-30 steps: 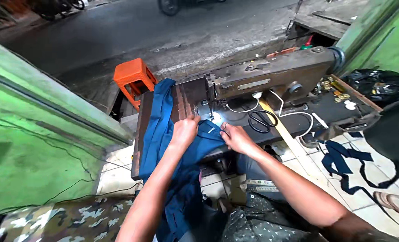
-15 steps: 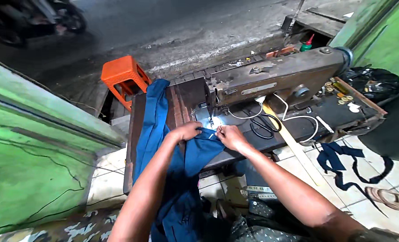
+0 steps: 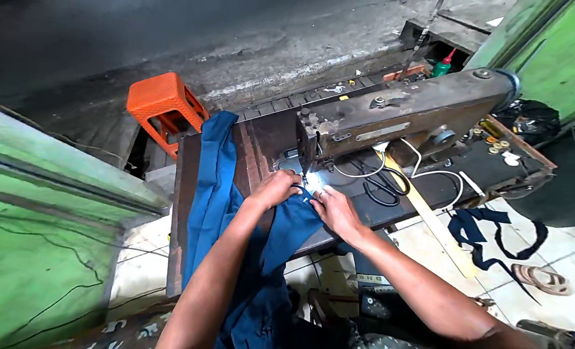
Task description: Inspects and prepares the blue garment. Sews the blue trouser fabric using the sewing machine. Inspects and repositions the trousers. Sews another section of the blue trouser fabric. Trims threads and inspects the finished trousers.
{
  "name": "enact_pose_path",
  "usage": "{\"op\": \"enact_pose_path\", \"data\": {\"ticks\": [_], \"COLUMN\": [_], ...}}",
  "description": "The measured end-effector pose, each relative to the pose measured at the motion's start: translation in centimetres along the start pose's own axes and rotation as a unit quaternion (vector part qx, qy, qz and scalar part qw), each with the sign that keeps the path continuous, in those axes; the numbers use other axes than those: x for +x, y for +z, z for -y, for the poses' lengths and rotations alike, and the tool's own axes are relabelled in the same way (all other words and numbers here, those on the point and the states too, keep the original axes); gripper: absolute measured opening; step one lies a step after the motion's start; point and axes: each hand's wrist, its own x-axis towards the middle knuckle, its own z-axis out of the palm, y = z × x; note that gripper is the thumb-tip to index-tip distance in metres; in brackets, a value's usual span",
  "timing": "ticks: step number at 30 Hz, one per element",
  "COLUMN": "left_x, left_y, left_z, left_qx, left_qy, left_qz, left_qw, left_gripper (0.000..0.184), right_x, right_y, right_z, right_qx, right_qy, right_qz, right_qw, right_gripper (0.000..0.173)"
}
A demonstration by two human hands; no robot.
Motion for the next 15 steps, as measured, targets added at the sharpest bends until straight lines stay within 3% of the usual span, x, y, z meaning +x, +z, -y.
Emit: {"op": "enact_pose_path", "data": {"ticks": [6,15], "left_x": [-1.9,-3.2], "left_y": [1.4,2.9], "left_z": [2.6,3.3], "left_qx": [-0.082,-0.101], "left_qy": [0.073,0.139], "left_qz": [-0.078,-0.146], "left_qw": [0.991,0.974], "left_gripper": [0.012,0.023], "right_x": [-1.9,-3.0], "right_y": [1.4,0.8], "right_z": [-1.3,-2.4], "right_qx": [-0.049,-0.056], "right_qy": [-0.145,-0.217], "right_qz": [-0.134,-0.095], "right_qw": [0.979,0.97], "right_gripper": [0.019,0.026]}}
